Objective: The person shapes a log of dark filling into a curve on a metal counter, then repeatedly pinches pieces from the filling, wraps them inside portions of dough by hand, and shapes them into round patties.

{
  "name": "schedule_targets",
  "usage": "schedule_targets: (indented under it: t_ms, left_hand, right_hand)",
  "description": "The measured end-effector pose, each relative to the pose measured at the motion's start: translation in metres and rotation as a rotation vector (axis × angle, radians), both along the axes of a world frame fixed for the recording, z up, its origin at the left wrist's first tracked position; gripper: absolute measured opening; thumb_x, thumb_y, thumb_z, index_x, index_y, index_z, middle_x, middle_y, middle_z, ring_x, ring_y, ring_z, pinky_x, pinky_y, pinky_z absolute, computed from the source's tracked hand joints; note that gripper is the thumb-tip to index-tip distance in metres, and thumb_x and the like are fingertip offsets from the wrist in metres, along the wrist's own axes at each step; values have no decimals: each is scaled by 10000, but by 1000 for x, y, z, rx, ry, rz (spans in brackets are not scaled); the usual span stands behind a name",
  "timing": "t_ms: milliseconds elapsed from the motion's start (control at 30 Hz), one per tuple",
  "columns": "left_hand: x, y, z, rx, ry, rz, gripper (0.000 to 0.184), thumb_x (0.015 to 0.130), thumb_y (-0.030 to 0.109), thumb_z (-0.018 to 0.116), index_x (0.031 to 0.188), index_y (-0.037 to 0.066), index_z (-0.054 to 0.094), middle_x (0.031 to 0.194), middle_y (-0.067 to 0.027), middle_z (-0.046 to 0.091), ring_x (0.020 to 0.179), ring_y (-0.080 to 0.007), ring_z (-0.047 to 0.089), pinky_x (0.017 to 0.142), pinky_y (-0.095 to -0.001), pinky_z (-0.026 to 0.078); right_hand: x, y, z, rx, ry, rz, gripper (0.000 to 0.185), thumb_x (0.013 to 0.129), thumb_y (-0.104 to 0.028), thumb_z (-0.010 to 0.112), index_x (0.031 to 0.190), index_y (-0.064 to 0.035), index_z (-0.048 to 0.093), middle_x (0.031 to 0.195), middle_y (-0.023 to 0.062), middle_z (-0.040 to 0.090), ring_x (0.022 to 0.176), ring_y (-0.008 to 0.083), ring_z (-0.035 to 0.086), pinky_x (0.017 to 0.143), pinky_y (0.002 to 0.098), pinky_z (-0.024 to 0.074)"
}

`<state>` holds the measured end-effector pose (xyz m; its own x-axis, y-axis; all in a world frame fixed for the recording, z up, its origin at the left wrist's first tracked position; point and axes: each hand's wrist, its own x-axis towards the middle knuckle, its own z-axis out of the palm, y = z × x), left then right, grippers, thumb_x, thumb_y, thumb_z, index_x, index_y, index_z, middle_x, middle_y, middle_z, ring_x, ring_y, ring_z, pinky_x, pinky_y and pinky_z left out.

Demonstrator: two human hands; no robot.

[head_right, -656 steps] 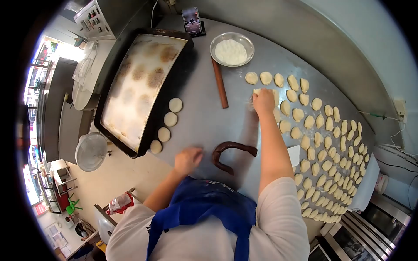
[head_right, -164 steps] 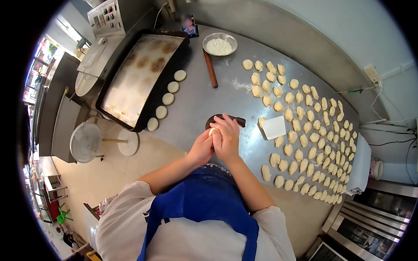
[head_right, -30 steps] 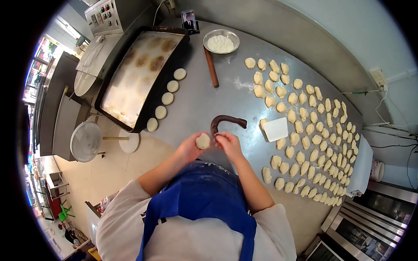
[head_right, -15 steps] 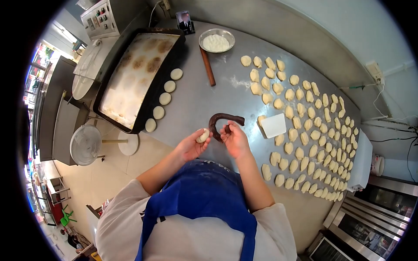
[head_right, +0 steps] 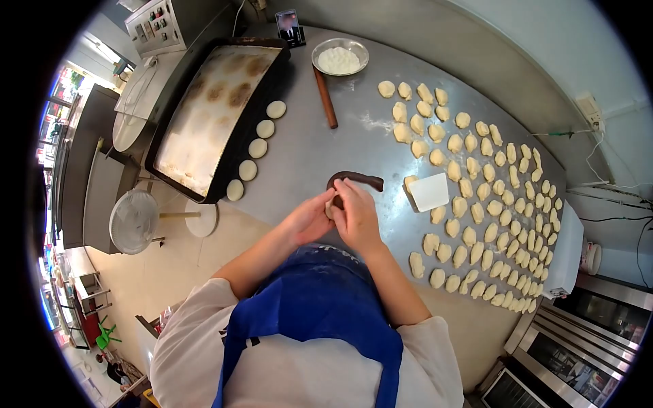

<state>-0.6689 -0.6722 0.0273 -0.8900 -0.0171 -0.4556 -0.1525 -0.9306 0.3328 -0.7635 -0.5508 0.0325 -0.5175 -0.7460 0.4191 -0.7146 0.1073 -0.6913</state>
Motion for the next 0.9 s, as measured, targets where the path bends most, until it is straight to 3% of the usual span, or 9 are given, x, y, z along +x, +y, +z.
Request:
schedule_targets:
  t_ms: [33, 67, 167, 200, 333, 533, 733, 833, 900]
  left_hand:
    - [-2, 0, 7, -44, 19, -15, 396, 1048, 270, 456, 1365, 32, 461, 1334, -108, 540, 1273, -223, 497, 1070, -397, 411]
    - [-1, -1, 6, -142, -13, -57, 382, 1043, 273, 474, 1352, 49, 474, 1304, -87, 549, 1234, -210, 515, 1059, -387, 415]
    - [3, -11, -14, -178, 155, -82, 362, 1034, 258, 498, 1334, 55, 485, 1255, -68, 557, 1186, -189, 529, 1045, -378, 422]
    - [5, -11, -16, -159, 119, -36, 358, 1031, 251, 506, 1329, 54, 486, 1241, -66, 558, 1173, -184, 531, 1037, -375, 428]
    - [2, -8, -27, -163, 92, 39, 343, 1019, 210, 530, 1316, 45, 488, 1210, -69, 562, 1147, -176, 538, 1005, -366, 451]
    - [11, 0, -33, -296, -57, 61, 311, 1010, 158, 548, 1289, 31, 493, 1202, -82, 566, 1146, -189, 546, 995, -360, 460]
    - [43, -17, -87, -211, -212, 53, 302, 1002, 147, 562, 1270, 24, 499, 1200, -91, 570, 1132, -213, 565, 991, -366, 478]
    - [55, -23, -85, -180, -351, 177, 280, 999, 149, 564, 1239, 12, 518, 1189, -100, 576, 1119, -226, 573, 984, -380, 488]
    - [59, -28, -82, -160, -349, 164, 259, 993, 143, 568, 1212, 11, 529, 1161, -102, 589, 1107, -224, 576, 972, -403, 491]
  right_hand:
    - [-1, -2, 2, 65, 192, 37, 432, 883, -119, 646, 1286, 1, 546, 1162, 154, 626, 1102, 298, 590, 931, 409, 483]
    - [-2, -2, -1, 73, 115, 56, 540, 819, -95, 704, 1324, -17, 528, 1255, 179, 588, 1209, 348, 521, 988, 431, 447]
    - [-2, 4, 5, -87, -19, -71, 490, 782, -101, 754, 1245, -51, 602, 1231, 179, 589, 1176, 346, 534, 976, 421, 453]
    - [-4, 7, 6, -89, 66, -122, 362, 747, -95, 782, 1095, -68, 685, 1169, 143, 617, 1084, 332, 581, 910, 408, 487]
    - [-4, 4, 0, -116, 5, -46, 156, 752, -39, 759, 898, -41, 704, 903, 48, 689, 805, 256, 642, 689, 341, 527]
    - [5, 4, -19, -58, -60, -66, 143, 769, -52, 752, 908, -41, 722, 857, 71, 717, 759, 259, 662, 655, 331, 534]
    - [-6, 8, -88, 88, -1079, -140, 109, 828, -75, 706, 914, -15, 736, 876, 119, 720, 785, 291, 666, 690, 356, 540]
    - [-4, 10, -119, 91, -158, -260, 125, 849, -111, 687, 911, -11, 730, 867, 126, 710, 832, 321, 655, 749, 389, 533]
    - [2, 18, -145, 240, 106, 22, 267, 853, -161, 687, 1088, -33, 672, 1060, 120, 664, 974, 323, 611, 859, 423, 491]
